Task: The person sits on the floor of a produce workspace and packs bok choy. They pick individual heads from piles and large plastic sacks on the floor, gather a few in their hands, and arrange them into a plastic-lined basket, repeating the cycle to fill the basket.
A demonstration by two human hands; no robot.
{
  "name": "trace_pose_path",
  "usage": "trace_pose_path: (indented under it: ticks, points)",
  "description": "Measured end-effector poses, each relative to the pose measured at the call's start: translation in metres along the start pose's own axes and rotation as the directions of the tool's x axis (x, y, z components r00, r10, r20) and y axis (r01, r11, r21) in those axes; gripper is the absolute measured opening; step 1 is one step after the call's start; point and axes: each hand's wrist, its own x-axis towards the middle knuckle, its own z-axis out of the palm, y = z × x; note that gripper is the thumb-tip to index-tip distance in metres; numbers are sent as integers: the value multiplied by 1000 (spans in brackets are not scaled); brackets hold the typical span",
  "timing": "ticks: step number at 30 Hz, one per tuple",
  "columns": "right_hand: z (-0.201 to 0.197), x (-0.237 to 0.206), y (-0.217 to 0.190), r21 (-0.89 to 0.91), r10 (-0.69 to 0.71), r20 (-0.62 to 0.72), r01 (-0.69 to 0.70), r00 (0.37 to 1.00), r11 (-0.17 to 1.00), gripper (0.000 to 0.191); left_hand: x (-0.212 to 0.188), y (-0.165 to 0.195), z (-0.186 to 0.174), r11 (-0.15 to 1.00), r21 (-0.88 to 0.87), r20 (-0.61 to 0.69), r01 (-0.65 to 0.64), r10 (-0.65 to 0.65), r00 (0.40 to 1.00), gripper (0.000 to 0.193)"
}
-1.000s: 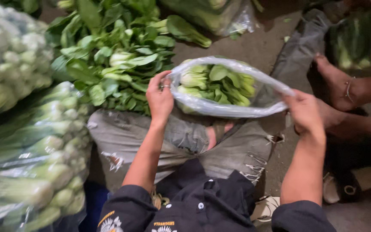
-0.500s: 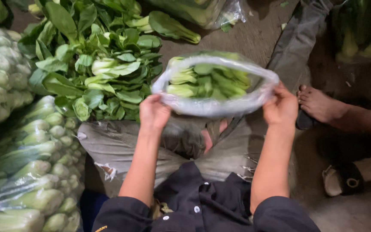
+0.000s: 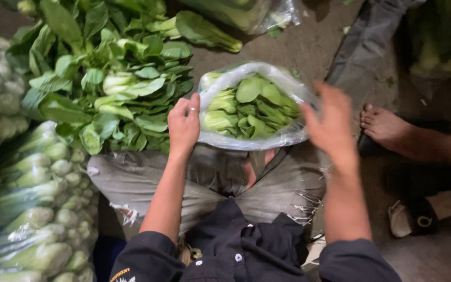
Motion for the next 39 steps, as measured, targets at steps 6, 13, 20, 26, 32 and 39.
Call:
trace_pose_path:
  ticks: [6,13,20,26,32,39]
  points:
    - [18,56,36,292,377,124,-397,918,870,18,67,-26,-4,458,-603,444,653,-487,752,27]
    - [-25,127,60,85,225,7,-225,974,971,30,66,-28,-20,583,-465,561,667,-388,731,35]
    - [-12,25,-18,-322,106,-303,-206,947,924,40,44,42,-7,789,420,115,-448,443,889,37]
    - [22,11,69,886,699,234,-444,676,133,24,137,10,54,954,-76,261,291,-263,929,30]
    - [-16,23,107,290,629,164,-647,760,706,27,179,3,44,670,-375,555,640,-391,734,33]
    - [-22,-37,1,28,443,-243,-450,863,893,30,3,28,13,956,-217,-148,197,-232,961,46]
